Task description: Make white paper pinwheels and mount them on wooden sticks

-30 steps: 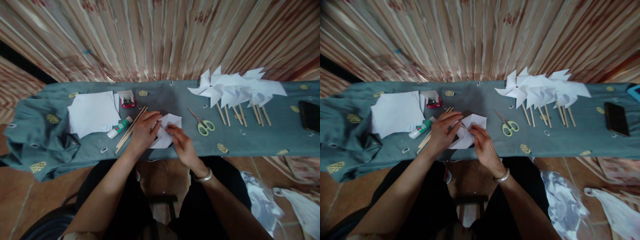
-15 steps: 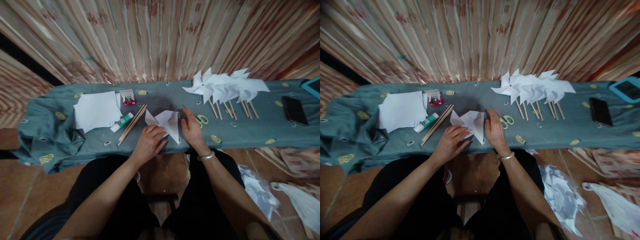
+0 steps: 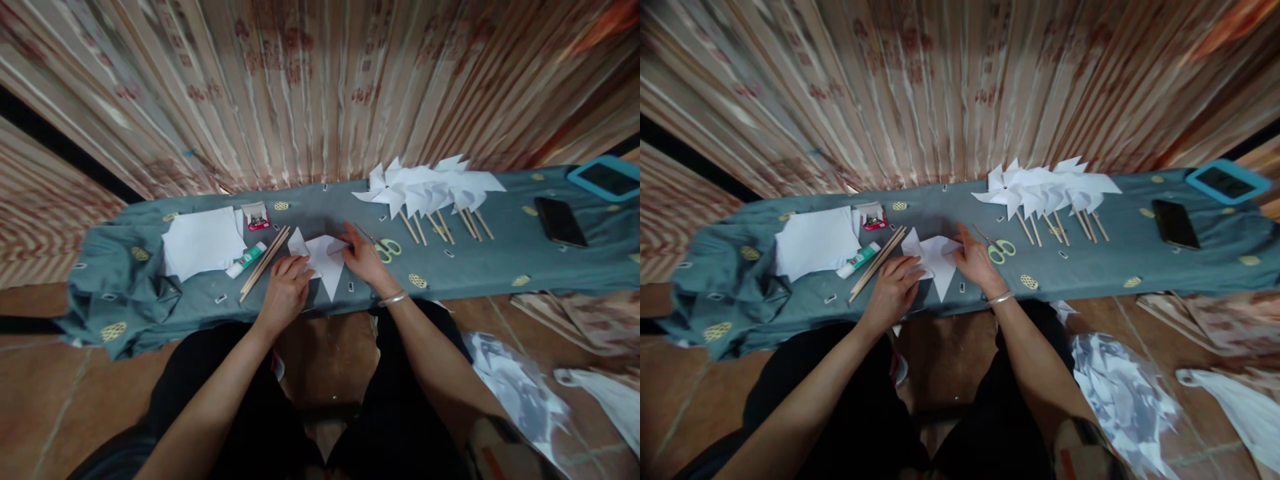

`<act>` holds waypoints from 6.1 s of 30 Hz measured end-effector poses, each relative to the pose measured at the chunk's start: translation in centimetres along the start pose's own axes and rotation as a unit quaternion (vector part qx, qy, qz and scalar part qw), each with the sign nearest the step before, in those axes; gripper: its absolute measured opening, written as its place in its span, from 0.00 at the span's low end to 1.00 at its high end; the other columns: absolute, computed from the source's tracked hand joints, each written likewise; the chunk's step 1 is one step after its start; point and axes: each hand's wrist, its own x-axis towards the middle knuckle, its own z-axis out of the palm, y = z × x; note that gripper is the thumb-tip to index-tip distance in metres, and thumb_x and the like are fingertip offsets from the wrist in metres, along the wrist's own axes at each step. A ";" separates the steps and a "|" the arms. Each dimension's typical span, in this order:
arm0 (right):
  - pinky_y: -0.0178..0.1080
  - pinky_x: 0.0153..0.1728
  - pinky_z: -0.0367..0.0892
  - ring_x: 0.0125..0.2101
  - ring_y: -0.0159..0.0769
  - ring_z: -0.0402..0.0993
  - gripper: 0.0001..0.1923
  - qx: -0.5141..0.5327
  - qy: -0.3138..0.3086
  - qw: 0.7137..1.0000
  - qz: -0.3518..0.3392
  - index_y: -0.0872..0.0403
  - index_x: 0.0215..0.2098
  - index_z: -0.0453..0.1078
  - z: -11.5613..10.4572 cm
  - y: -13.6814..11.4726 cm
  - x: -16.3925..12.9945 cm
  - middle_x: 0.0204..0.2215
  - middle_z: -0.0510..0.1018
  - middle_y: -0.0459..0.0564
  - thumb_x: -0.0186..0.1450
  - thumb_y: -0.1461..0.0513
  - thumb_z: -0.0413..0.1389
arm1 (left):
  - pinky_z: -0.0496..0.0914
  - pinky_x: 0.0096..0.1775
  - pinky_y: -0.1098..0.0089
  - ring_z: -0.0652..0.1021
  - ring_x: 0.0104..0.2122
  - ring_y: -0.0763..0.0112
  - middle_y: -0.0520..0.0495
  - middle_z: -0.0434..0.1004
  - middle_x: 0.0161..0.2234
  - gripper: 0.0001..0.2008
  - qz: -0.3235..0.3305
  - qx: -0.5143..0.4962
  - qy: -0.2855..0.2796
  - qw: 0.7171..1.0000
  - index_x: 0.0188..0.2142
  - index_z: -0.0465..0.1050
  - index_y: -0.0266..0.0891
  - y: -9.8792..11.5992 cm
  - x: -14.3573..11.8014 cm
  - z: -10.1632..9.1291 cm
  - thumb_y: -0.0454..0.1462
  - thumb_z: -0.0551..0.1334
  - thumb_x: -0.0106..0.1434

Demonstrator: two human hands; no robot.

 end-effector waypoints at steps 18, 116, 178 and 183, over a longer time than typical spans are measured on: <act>0.45 0.38 0.75 0.33 0.44 0.81 0.23 -0.002 -0.033 0.998 0.061 0.55 0.55 0.70 -2.2 -1.0 -2.5 0.36 0.84 0.53 0.62 0.59 0.58 | 0.72 0.47 0.59 0.75 0.44 0.58 0.41 0.79 0.45 0.09 -0.048 -0.011 -0.097 0.994 0.44 0.75 0.34 4.8 0.5 1.2 0.34 0.61 0.65; 0.53 0.66 0.54 0.64 0.49 0.61 0.10 0.155 -0.183 0.971 0.004 0.45 0.35 0.81 -3.5 -0.7 -4.4 0.63 0.67 0.48 0.59 0.51 0.65 | 0.76 0.43 0.65 0.78 0.41 0.65 0.43 0.78 0.38 0.08 -0.056 -0.049 -0.103 0.992 0.37 0.73 0.36 3.8 -2.1 -0.6 0.28 0.55 0.65; 0.60 0.64 0.54 0.67 0.52 0.52 0.12 -0.029 -0.021 0.996 -0.076 0.50 0.31 0.73 2.7 -3.2 -3.9 0.65 0.64 0.50 0.66 0.52 0.57 | 0.75 0.40 0.65 0.75 0.42 0.62 0.43 0.77 0.42 0.08 -0.045 -0.037 -0.174 0.983 0.39 0.74 0.33 4.2 -2.2 -1.3 0.29 0.55 0.67; 0.60 0.64 0.52 0.68 0.53 0.51 0.12 -0.029 -0.028 0.996 -0.074 0.49 0.31 0.74 2.6 -3.4 -4.0 0.66 0.62 0.48 0.66 0.52 0.56 | 0.75 0.40 0.65 0.75 0.42 0.62 0.42 0.77 0.41 0.09 -0.044 -0.036 -0.172 0.983 0.39 0.73 0.33 4.1 -2.2 -1.3 0.29 0.54 0.67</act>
